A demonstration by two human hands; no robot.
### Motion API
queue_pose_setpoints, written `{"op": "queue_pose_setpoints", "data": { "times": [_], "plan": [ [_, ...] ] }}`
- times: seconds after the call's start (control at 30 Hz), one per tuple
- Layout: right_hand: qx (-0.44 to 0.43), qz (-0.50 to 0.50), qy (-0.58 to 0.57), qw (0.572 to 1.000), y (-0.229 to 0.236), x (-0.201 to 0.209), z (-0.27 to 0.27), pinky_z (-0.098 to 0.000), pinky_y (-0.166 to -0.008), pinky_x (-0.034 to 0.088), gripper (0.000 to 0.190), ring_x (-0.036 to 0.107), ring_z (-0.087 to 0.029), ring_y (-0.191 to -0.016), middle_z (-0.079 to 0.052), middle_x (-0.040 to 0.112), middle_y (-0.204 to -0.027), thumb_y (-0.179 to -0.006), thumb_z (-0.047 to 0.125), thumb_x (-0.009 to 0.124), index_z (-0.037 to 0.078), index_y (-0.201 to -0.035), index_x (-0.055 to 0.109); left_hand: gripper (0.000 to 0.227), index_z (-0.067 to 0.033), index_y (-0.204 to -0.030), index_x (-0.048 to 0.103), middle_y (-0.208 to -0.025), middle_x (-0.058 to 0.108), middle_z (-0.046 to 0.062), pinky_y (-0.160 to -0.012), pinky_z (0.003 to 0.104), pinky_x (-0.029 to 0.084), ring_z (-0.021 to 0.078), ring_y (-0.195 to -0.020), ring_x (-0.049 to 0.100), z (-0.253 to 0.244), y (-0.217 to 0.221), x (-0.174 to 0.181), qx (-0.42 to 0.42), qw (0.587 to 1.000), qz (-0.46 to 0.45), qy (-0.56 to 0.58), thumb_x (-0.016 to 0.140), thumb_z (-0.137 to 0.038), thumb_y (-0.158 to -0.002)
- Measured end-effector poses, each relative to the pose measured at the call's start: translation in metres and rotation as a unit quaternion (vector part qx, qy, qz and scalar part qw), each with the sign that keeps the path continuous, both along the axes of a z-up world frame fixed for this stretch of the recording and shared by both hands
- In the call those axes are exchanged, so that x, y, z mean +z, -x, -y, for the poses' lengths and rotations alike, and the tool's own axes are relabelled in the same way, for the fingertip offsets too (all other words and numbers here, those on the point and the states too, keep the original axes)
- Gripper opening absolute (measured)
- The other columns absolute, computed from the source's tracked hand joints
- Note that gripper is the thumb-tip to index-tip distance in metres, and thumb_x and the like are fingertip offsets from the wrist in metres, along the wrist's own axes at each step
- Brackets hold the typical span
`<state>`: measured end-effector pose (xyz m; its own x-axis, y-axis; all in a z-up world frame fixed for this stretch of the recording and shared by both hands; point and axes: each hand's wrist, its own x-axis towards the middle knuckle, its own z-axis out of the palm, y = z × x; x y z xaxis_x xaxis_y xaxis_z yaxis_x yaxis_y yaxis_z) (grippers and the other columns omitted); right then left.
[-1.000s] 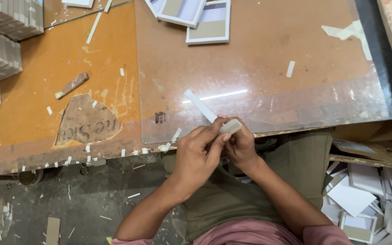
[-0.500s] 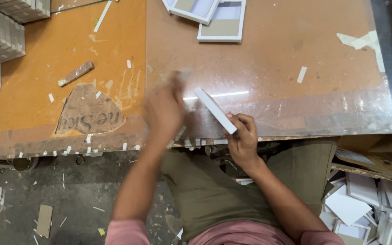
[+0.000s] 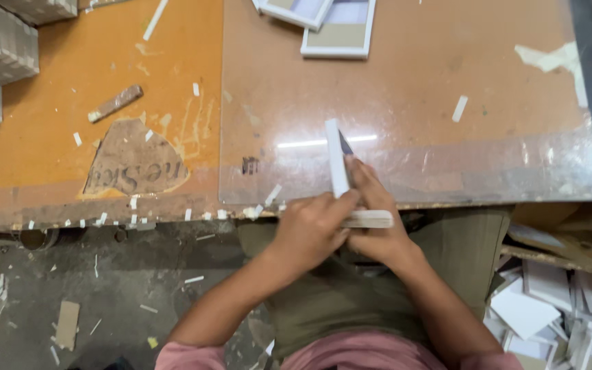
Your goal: The person assembles small white picture frames by hand on a workbench. They pick up frame parts, align them, and press them together, then place the completed frames in a row on the table.
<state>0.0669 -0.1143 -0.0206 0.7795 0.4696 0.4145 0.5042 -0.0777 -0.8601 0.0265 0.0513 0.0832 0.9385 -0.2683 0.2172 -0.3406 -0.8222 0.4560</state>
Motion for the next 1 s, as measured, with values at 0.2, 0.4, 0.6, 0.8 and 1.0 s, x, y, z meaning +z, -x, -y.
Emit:
{"op": "queue_pose_setpoints", "data": {
  "times": [0.2, 0.4, 0.6, 0.8, 1.0],
  "plan": [
    [-0.063, 0.028, -0.038, 0.997, 0.001, -0.032, -0.019, -0.0422, -0.11, 0.048, 0.073, 0.06, -0.042, -0.131, -0.026, 0.059, -0.14, -0.083, 0.011, 0.082, -0.006, -0.145, 0.047, 0.071, -0.018, -0.146, 0.056, -0.08, 0.064, 0.007, -0.06, 0.039, 0.053, 0.0247, -0.067, 0.067, -0.007, 0.014, -0.011, 0.068, 0.994, 0.059, 0.058, 0.081, -0.035, -0.082],
    [-0.103, -0.058, -0.025, 0.993, 0.001, -0.055, -0.025, -0.0375, -0.102, 0.056, 0.055, 0.07, -0.034, -0.121, -0.022, 0.068, -0.13, -0.089, -0.005, 0.066, 0.0, -0.142, 0.055, 0.045, -0.0318, -0.142, 0.065, -0.075, 0.063, 0.003, -0.05, 0.041, 0.048, 0.0234, -0.057, 0.063, -0.015, -0.028, 0.01, 0.103, 0.984, 0.079, -0.124, 0.068, -0.017, -0.099],
    [-0.137, 0.048, -0.083, 0.986, -0.001, -0.057, -0.035, -0.0455, -0.118, 0.048, 0.059, 0.064, -0.04, -0.13, -0.02, 0.067, -0.131, -0.094, -0.008, 0.071, 0.006, -0.148, 0.051, 0.042, -0.0172, -0.136, 0.066, -0.12, 0.066, 0.002, -0.062, 0.035, 0.055, 0.0168, -0.062, 0.059, -0.07, -0.087, -0.002, 0.191, 0.967, -0.121, 0.121, 0.068, -0.033, -0.098],
    [0.105, 0.051, 0.005, 0.993, -0.014, -0.007, -0.009, -0.0547, -0.116, 0.034, 0.109, 0.042, -0.058, -0.138, -0.036, 0.049, -0.149, -0.065, 0.017, 0.091, 0.003, -0.156, 0.034, 0.048, -0.0038, -0.113, 0.071, -0.083, 0.075, 0.012, -0.064, 0.03, 0.056, 0.012, -0.069, 0.068, -0.06, -0.028, -0.035, 0.046, 0.976, -0.071, 0.2, 0.09, -0.031, -0.079],
    [0.059, -0.149, 0.053, 0.986, -0.01, 0.012, 0.005, -0.041, -0.104, 0.05, 0.093, 0.066, -0.034, -0.124, -0.021, 0.058, -0.144, -0.075, 0.012, 0.084, 0.004, -0.153, 0.035, 0.071, -0.0039, -0.134, 0.063, -0.098, 0.073, 0.013, -0.071, 0.034, 0.06, 0.0245, -0.084, 0.075, -0.014, -0.011, -0.009, 0.011, 0.986, 0.023, 0.166, 0.082, -0.044, -0.079]
  ]
}}
